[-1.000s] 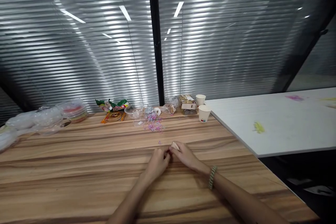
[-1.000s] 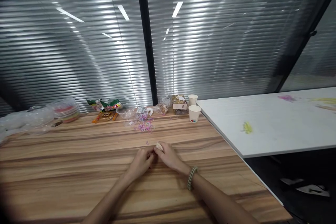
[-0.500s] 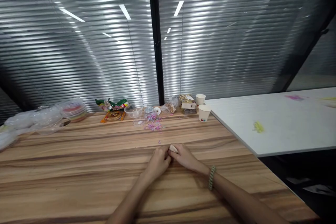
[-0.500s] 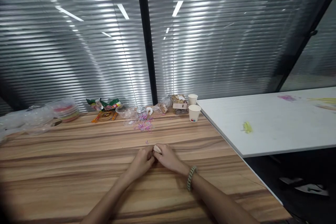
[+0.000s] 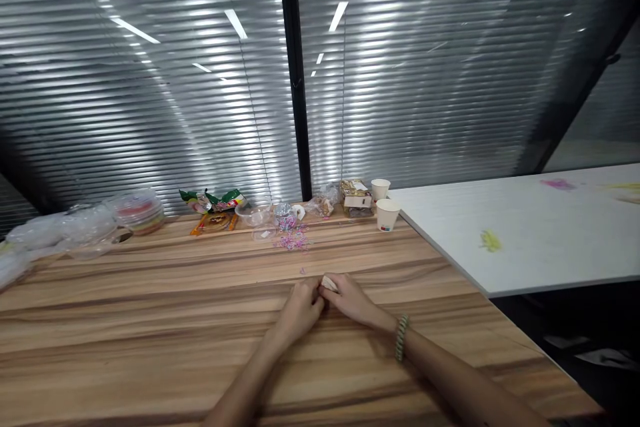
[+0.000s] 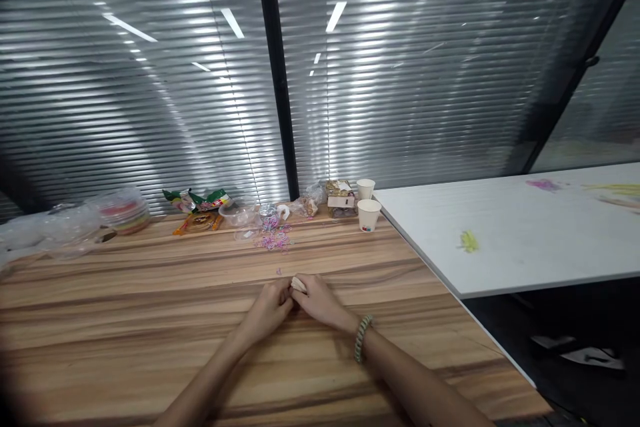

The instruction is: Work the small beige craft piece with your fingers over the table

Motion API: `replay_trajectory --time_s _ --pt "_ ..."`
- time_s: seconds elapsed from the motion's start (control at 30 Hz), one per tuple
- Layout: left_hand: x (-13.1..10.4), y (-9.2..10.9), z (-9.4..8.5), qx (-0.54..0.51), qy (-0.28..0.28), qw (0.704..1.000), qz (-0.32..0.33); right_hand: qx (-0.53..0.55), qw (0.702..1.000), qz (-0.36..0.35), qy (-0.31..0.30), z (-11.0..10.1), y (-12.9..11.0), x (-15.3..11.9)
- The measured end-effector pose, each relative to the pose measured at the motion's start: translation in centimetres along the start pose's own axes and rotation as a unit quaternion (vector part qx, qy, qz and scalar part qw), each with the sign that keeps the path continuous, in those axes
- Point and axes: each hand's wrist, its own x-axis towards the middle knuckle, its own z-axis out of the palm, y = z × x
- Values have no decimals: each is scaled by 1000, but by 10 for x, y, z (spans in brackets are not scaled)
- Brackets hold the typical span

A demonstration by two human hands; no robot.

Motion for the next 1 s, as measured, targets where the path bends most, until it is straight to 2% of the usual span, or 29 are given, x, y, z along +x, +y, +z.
replay_trajectory --time_s 0.7,1.0 --pt "0 0 -1 3 -4 1000 8 -7 1000 -28 -3 -1 0 -1" --pt "-1 -3 0 14 -4 1000 20 -62 996 -55 -21 0 1 -4"
